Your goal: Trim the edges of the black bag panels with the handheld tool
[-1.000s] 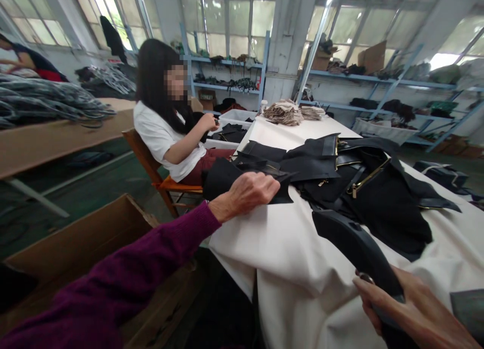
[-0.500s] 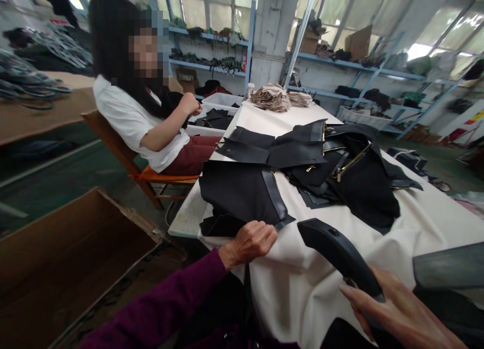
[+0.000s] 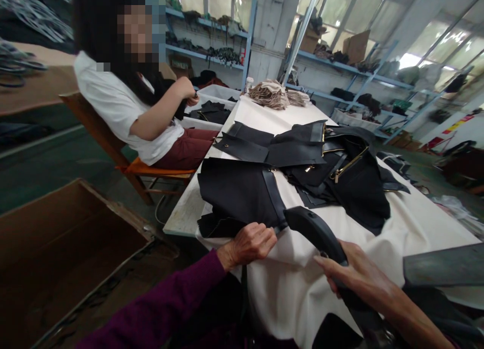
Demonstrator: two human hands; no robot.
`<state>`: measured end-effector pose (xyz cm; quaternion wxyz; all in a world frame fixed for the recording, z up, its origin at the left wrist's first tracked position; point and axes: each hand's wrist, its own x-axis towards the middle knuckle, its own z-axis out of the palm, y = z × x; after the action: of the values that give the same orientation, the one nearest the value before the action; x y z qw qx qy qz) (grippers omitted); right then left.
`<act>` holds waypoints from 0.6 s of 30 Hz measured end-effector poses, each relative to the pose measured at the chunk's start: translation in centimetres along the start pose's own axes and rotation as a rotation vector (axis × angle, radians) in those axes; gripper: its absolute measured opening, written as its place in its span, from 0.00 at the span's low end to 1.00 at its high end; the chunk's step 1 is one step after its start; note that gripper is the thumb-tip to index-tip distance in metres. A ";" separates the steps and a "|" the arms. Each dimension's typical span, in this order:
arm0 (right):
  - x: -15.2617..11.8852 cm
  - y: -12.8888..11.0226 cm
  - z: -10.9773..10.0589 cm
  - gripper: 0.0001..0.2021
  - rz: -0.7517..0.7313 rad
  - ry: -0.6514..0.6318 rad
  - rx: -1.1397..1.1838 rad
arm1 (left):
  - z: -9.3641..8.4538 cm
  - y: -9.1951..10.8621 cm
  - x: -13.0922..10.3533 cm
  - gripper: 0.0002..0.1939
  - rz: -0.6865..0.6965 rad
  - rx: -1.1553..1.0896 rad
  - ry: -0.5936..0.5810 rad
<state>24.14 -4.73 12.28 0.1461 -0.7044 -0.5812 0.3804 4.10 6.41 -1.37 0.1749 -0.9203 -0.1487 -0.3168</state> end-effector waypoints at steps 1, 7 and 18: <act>-0.4 0.0 -0.4 0.15 0.004 0.000 -0.015 | 0.1 0.0 -0.1 0.08 0.002 -0.007 -0.008; -1.8 0.5 -0.2 0.15 0.064 -0.052 -0.010 | 0.4 0.2 -0.5 0.05 0.011 -0.008 0.040; 2.2 -0.1 -0.6 0.14 0.006 0.028 -0.084 | 0.5 0.1 -0.4 0.06 0.046 -0.018 -0.005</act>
<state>24.55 -2.49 11.91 0.1231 -0.7169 -0.5925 0.3462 4.14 6.48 -2.03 0.1735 -0.9258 -0.1251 -0.3117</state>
